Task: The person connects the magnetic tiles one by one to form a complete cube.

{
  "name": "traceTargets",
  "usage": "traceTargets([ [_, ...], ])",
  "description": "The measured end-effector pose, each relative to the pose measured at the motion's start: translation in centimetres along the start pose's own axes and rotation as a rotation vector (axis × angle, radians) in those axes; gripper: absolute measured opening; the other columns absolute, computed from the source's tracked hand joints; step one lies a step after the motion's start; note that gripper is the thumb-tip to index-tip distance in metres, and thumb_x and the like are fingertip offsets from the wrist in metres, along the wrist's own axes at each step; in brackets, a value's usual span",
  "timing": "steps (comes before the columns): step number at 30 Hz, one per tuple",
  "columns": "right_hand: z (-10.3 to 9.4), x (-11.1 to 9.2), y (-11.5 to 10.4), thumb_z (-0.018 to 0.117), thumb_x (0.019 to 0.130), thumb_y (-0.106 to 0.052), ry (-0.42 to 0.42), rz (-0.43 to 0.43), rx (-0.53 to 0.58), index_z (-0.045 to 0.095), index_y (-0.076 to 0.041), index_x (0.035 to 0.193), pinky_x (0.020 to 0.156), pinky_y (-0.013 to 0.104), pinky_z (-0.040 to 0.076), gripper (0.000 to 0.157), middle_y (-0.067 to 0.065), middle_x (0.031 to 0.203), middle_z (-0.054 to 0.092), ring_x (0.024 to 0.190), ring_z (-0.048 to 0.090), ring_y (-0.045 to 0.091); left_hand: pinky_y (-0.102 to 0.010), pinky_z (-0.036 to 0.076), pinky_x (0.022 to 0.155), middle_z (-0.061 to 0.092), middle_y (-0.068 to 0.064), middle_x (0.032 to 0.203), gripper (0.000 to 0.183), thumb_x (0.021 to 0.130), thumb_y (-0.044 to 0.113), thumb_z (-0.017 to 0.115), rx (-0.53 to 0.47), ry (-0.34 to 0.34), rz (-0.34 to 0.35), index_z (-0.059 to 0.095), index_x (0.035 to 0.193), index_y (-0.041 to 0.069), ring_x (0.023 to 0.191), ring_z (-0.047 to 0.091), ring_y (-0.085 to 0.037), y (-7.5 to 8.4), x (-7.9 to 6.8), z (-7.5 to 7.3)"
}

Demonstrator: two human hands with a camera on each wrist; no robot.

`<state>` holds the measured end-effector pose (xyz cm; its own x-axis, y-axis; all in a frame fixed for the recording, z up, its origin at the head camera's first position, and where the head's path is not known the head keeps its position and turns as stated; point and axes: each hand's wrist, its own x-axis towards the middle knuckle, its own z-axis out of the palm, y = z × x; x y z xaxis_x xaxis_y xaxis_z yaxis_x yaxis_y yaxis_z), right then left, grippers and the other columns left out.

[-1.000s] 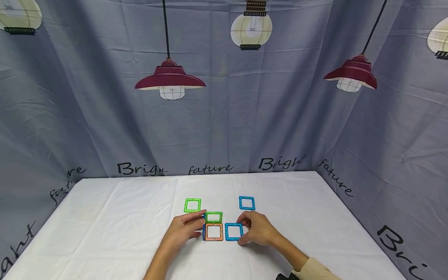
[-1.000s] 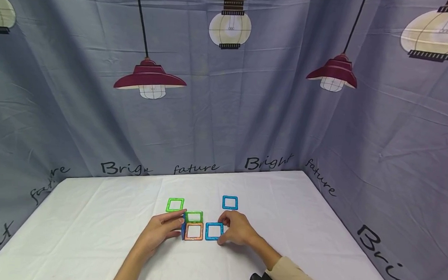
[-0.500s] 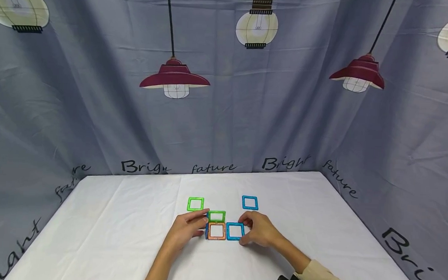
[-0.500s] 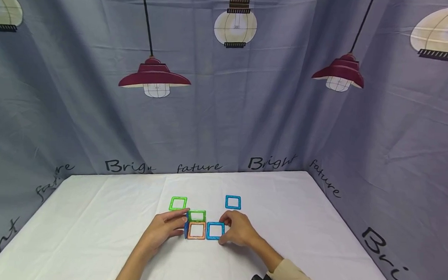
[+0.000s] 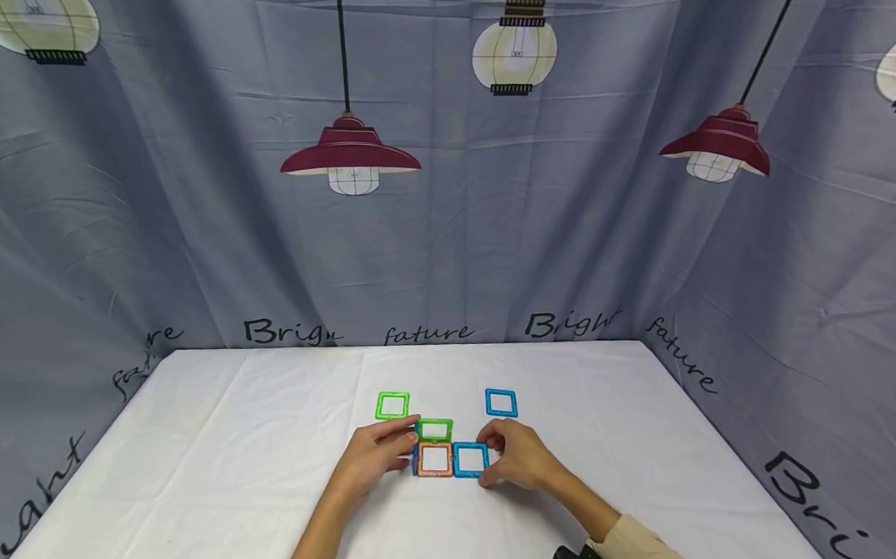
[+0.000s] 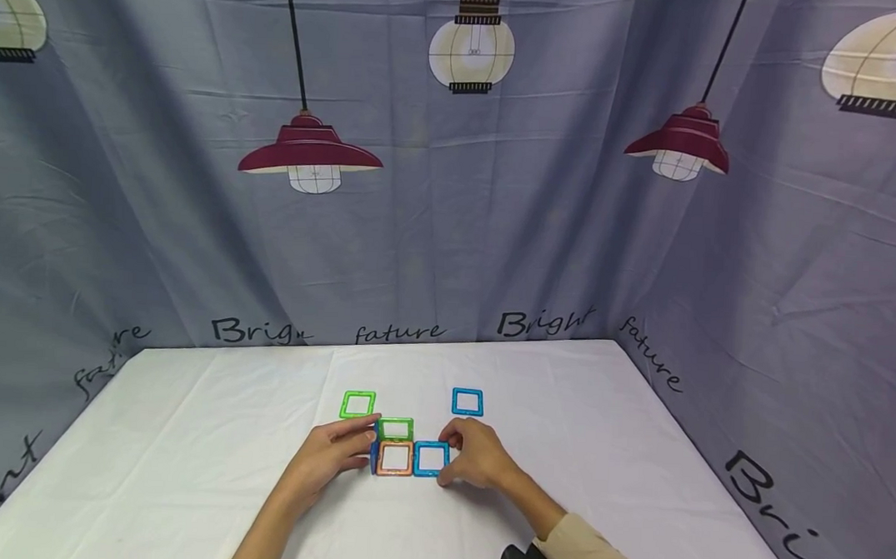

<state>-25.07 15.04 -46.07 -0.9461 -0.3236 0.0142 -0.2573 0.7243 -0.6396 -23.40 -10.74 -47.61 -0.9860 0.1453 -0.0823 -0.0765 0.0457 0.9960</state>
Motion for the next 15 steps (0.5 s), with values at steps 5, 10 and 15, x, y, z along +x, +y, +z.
traceTargets([
  [5, -0.11, 0.08, -0.1, 0.095, 0.062, -0.011, -0.006, 0.017, 0.002, 0.067, -0.006, 0.104, 0.076, 0.029, 0.047, 0.051, 0.002, 0.091, 0.058, 0.086, 0.05, 0.017, -0.04, 0.061, 0.085, 0.067, -0.02, 0.131, 0.044, 0.098, 0.02, 0.068, -0.004, 0.004, -0.002, 0.062, 0.138, 0.004, 0.106, 0.07, -0.024, 0.05, 0.0, -0.01],
  [10, -0.32, 0.11, -0.44, 0.094, 0.063, -0.01, -0.013, 0.025, 0.013, 0.066, -0.006, 0.106, 0.076, 0.03, 0.048, 0.052, 0.002, 0.09, 0.058, 0.086, 0.051, 0.018, -0.038, 0.061, 0.085, 0.067, -0.02, 0.13, 0.043, 0.098, 0.019, 0.068, -0.003, 0.01, 0.0, 0.062, 0.138, 0.004, 0.106, 0.07, -0.024, 0.06, 0.0, -0.05],
  [15, -0.45, 0.02, -0.9, 0.093, 0.063, -0.006, -0.014, 0.04, 0.05, 0.066, -0.003, 0.109, 0.079, 0.031, 0.05, 0.053, 0.003, 0.091, 0.06, 0.087, 0.054, 0.018, -0.038, 0.061, 0.085, 0.067, -0.021, 0.131, 0.044, 0.097, 0.019, 0.068, -0.006, 0.006, -0.002, 0.063, 0.137, 0.004, 0.106, 0.07, -0.023, 0.11, -0.03, -0.06],
])
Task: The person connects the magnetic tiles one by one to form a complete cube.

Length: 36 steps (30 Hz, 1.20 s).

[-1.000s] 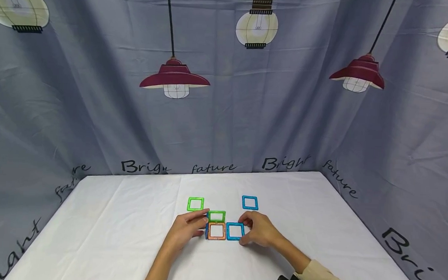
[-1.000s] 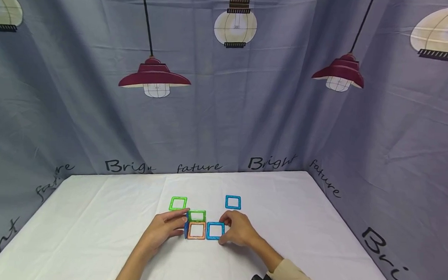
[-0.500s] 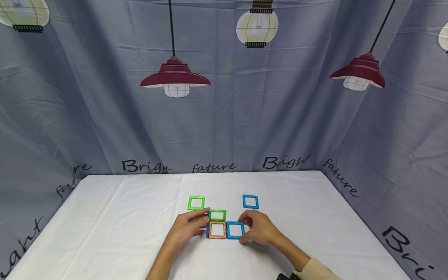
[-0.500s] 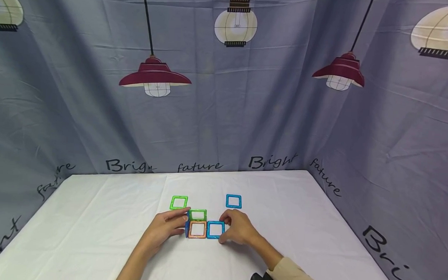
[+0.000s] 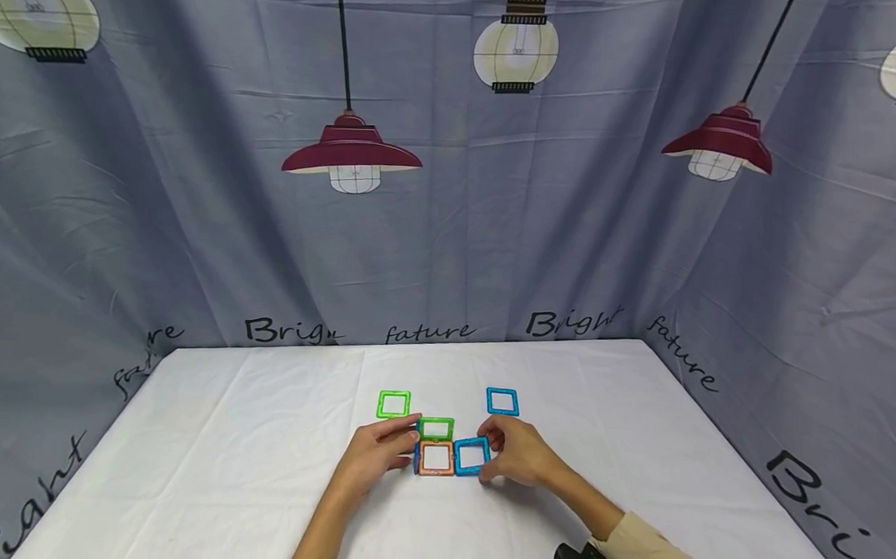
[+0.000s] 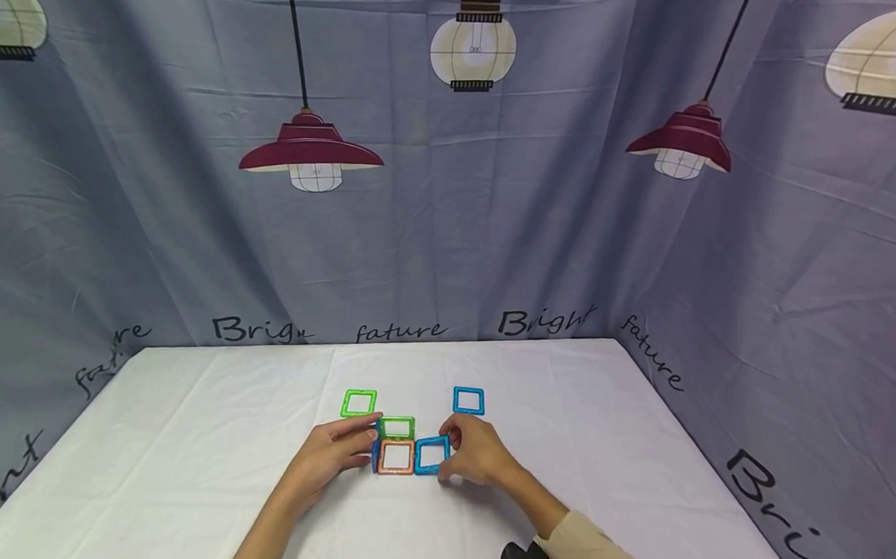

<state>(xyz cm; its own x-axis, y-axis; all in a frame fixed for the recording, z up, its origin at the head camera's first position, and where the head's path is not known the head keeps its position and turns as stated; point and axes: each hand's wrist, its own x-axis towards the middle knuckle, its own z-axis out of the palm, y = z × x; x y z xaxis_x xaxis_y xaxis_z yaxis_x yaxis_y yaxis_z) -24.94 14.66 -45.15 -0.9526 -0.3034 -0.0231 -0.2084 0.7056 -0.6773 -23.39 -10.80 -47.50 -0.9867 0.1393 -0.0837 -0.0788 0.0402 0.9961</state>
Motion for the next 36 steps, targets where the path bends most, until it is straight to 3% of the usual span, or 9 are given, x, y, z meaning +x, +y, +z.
traceTargets([
  [17, -0.7, 0.3, -2.4, 0.086, 0.07, -0.004, -0.035, -0.059, 0.127, 0.066, -0.001, 0.123, 0.081, 0.034, 0.05, 0.057, 0.008, 0.115, 0.068, 0.103, 0.06, 0.027, -0.039, 0.061, 0.086, 0.068, -0.021, 0.129, 0.043, 0.097, 0.02, 0.069, 0.003, -0.003, -0.003, 0.063, 0.137, 0.004, 0.105, 0.071, -0.024, 0.0, 0.0, 0.0],
  [36, 0.4, 0.6, -2.7, 0.088, 0.069, -0.009, -0.004, -0.071, 0.139, 0.068, -0.005, 0.125, 0.081, 0.035, 0.051, 0.059, 0.006, 0.111, 0.068, 0.1, 0.064, 0.024, -0.039, 0.061, 0.086, 0.068, -0.022, 0.129, 0.044, 0.097, 0.021, 0.069, 0.001, -0.01, -0.001, 0.063, 0.137, 0.003, 0.104, 0.071, -0.024, 0.0, 0.0, 0.1],
])
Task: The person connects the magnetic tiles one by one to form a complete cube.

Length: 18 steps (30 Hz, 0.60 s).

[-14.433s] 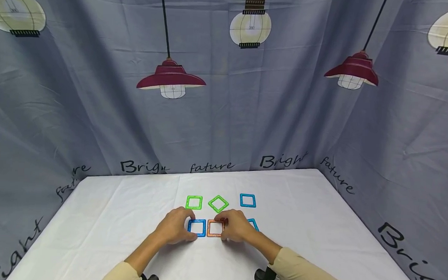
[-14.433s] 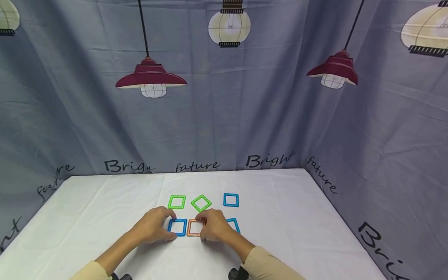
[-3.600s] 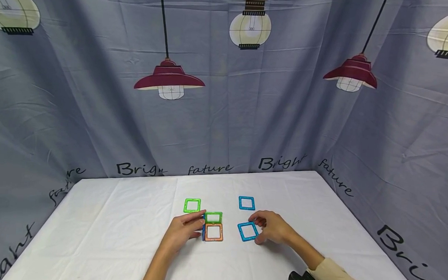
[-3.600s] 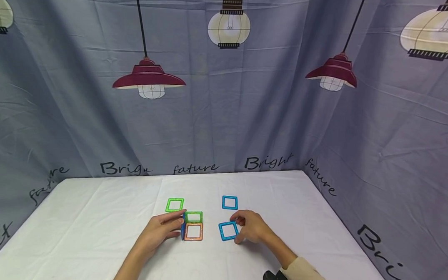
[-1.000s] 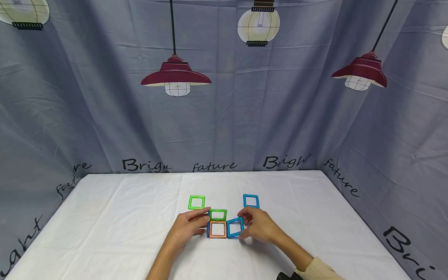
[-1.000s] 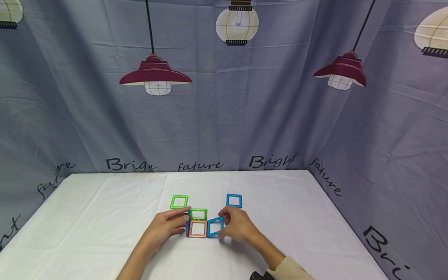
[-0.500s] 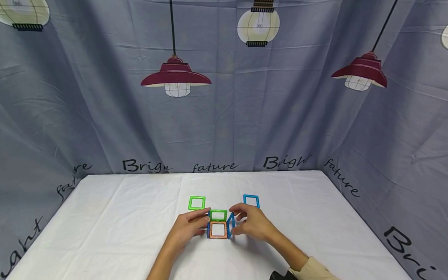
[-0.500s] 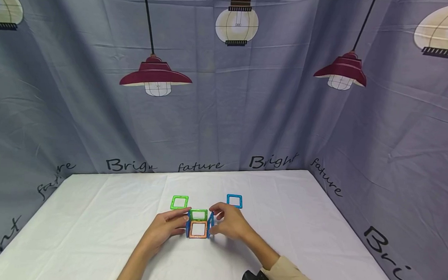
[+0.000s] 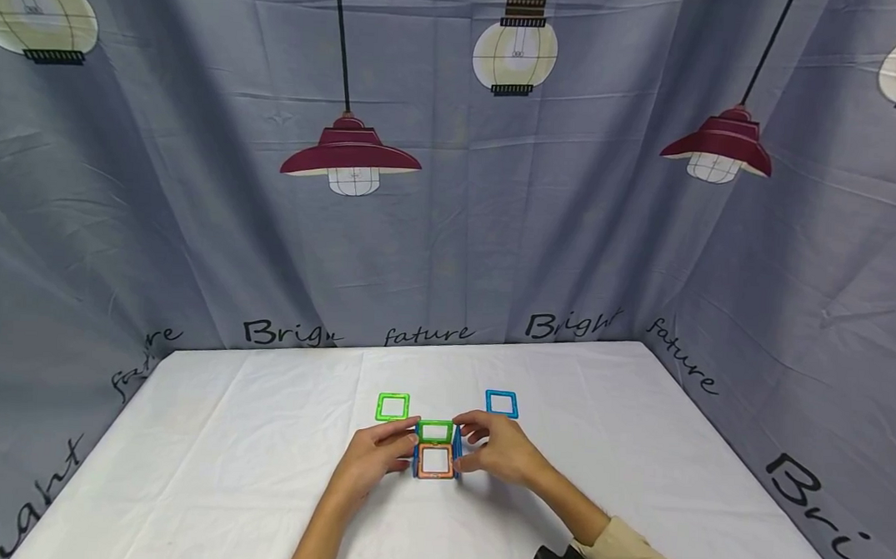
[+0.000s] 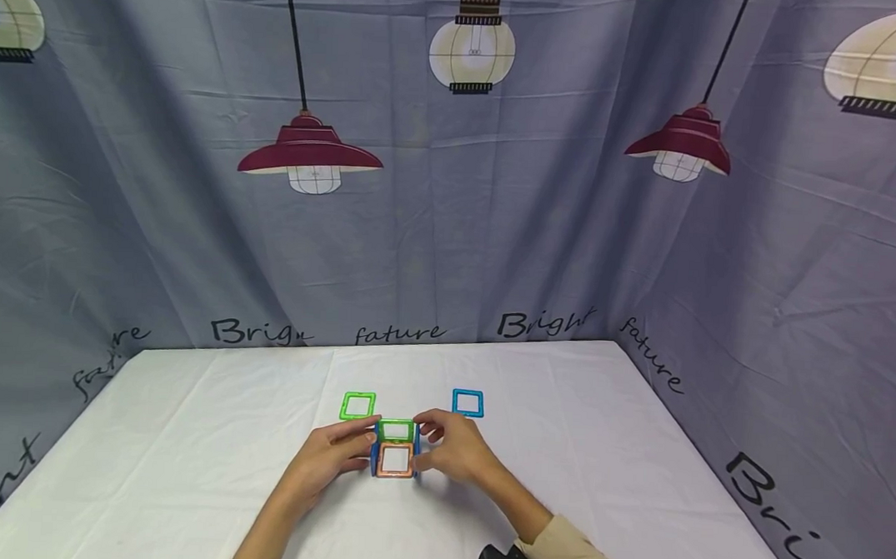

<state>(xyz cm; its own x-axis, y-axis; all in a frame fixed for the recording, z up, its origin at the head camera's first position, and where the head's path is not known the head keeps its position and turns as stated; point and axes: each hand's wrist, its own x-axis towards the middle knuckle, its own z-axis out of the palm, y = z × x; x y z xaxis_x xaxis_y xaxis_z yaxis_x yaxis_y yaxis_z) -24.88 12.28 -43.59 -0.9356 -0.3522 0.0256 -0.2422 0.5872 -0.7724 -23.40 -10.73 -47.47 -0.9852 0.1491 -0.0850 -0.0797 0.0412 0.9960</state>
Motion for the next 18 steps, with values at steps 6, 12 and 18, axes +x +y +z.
traceTargets([
  [6, 0.35, 0.09, -0.02, 0.088, 0.071, -0.011, 0.009, 0.014, 0.007, 0.069, -0.006, 0.123, 0.081, 0.035, 0.052, 0.056, 0.006, 0.106, 0.068, 0.097, 0.063, 0.023, -0.039, 0.061, 0.085, 0.068, -0.02, 0.128, 0.044, 0.097, 0.022, 0.069, 0.005, 0.003, -0.004, 0.064, 0.137, 0.004, 0.103, 0.07, -0.023, 0.07, -0.06, -0.14],
  [12, 0.63, 0.11, 0.05, 0.088, 0.073, -0.016, 0.01, 0.022, -0.006, 0.068, -0.007, 0.121, 0.081, 0.036, 0.053, 0.053, 0.008, 0.107, 0.069, 0.096, 0.064, 0.022, -0.038, 0.061, 0.085, 0.068, -0.02, 0.129, 0.043, 0.097, 0.021, 0.069, -0.008, -0.001, -0.013, 0.063, 0.137, 0.004, 0.103, 0.07, -0.022, -0.11, -0.05, -0.17],
  [18, 0.7, 0.15, 0.08, 0.088, 0.073, -0.017, 0.015, 0.031, -0.007, 0.068, -0.008, 0.121, 0.081, 0.035, 0.052, 0.053, 0.007, 0.106, 0.07, 0.095, 0.064, 0.022, -0.038, 0.061, 0.086, 0.067, -0.02, 0.129, 0.044, 0.097, 0.023, 0.069, -0.002, -0.001, -0.018, 0.064, 0.137, 0.004, 0.102, 0.07, -0.022, -0.22, 0.04, -0.25],
])
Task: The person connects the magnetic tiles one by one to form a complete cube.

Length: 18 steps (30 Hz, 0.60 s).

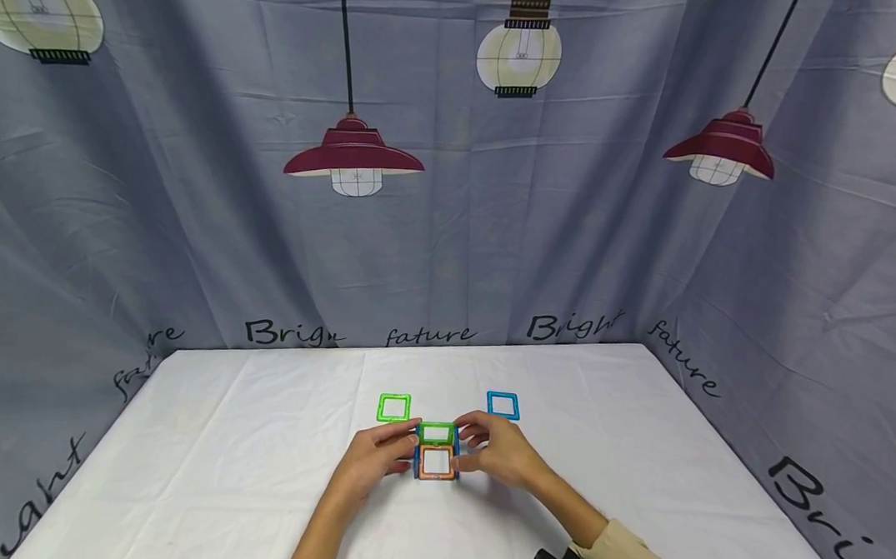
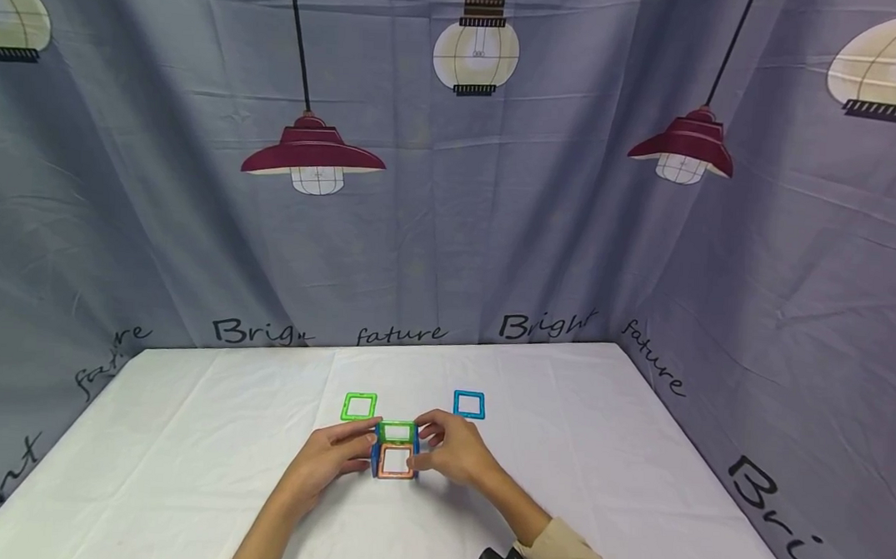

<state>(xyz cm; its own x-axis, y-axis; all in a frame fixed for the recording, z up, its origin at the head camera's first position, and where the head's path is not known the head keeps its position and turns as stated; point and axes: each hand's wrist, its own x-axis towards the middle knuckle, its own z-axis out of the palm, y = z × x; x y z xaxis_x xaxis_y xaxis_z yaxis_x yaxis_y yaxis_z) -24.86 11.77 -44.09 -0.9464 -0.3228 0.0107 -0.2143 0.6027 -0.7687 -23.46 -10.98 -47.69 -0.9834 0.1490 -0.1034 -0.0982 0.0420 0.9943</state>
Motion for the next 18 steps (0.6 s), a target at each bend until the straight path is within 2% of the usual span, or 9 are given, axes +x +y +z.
traceTargets([
  [6, -0.04, -0.07, -0.2, 0.089, 0.073, -0.015, -0.008, 0.006, 0.003, 0.067, -0.007, 0.122, 0.081, 0.035, 0.052, 0.054, 0.007, 0.105, 0.07, 0.095, 0.064, 0.022, -0.036, 0.061, 0.085, 0.067, -0.02, 0.13, 0.044, 0.098, 0.022, 0.069, -0.004, -0.008, -0.011, 0.063, 0.137, 0.004, 0.102, 0.07, -0.021, 0.22, -0.18, -0.05],
  [18, -0.41, -0.38, 0.17, 0.088, 0.075, -0.019, -0.024, -0.01, 0.006, 0.067, -0.004, 0.125, 0.082, 0.036, 0.053, 0.056, 0.011, 0.106, 0.071, 0.097, 0.066, 0.026, -0.034, 0.061, 0.086, 0.067, -0.022, 0.129, 0.046, 0.097, 0.022, 0.07, -0.022, -0.025, 0.016, 0.062, 0.136, -0.001, 0.103, 0.07, -0.022, 0.13, -0.13, -0.12],
])
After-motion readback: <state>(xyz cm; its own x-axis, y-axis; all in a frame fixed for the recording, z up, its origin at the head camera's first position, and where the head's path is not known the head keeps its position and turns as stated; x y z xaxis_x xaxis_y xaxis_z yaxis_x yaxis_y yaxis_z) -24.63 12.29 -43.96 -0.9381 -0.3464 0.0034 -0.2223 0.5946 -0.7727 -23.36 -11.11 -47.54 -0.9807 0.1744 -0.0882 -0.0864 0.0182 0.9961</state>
